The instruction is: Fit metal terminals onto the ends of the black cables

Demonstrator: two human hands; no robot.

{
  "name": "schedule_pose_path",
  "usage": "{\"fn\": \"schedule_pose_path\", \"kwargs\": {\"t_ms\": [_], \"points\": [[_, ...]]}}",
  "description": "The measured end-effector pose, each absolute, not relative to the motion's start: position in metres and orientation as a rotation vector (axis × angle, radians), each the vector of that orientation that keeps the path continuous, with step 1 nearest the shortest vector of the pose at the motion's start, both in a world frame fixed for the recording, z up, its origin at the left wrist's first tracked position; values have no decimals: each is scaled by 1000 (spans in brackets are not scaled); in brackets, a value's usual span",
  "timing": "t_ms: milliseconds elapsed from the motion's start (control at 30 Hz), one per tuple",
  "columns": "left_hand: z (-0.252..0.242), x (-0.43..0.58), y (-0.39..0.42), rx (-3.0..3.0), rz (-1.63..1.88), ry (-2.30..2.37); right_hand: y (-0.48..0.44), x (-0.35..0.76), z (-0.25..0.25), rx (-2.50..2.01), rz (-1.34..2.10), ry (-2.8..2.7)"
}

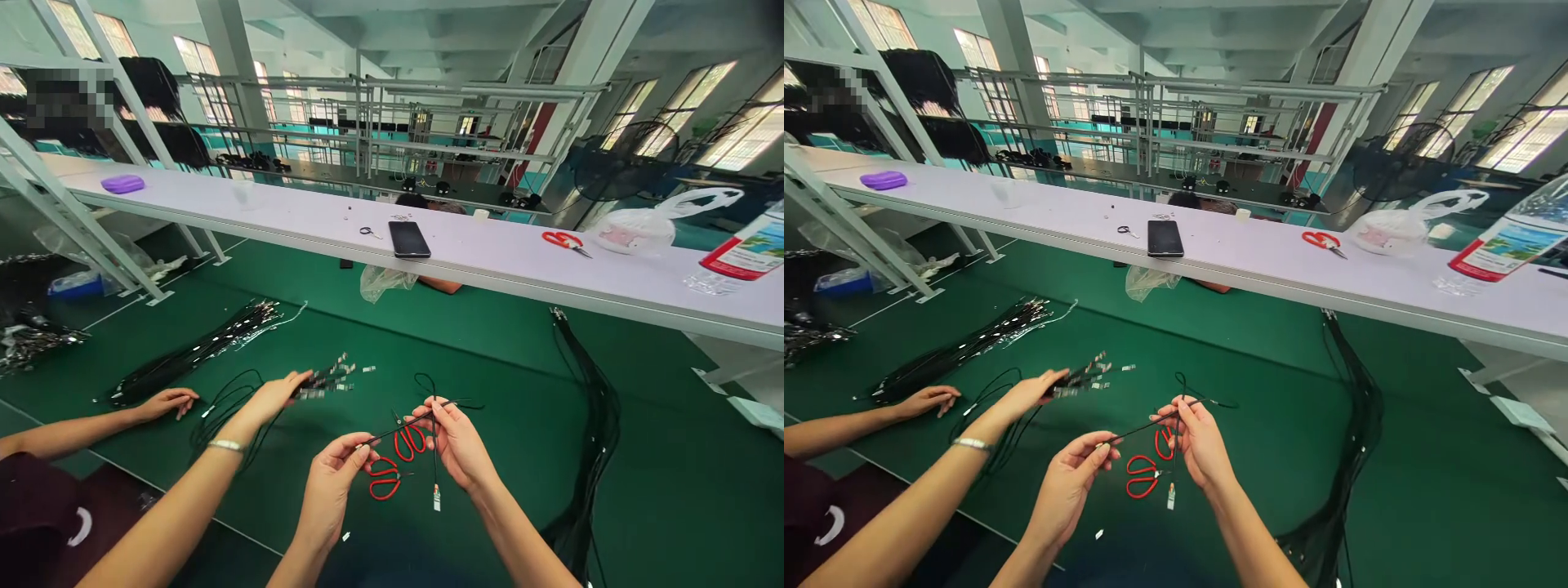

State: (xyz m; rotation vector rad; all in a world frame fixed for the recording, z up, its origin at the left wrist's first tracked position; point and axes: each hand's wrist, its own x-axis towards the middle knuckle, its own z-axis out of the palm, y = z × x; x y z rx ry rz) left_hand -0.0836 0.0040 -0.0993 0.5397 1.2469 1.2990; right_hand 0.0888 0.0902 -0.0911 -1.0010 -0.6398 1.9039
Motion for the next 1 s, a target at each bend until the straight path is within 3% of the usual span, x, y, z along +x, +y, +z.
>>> {"fn": "schedule_pose_path", "kwargs": {"t_ms": [467, 767, 1000], "points": [[-95, -56, 0, 819, 1031, 1102, 98, 66, -67, -926, 1800, -609], [-75, -46, 7, 1102, 1276, 1204, 85, 58, -74, -906, 1805, -606], [-49, -90, 22, 634, 1712, 1184, 93, 92, -80, -1124, 1744, -815]]}}
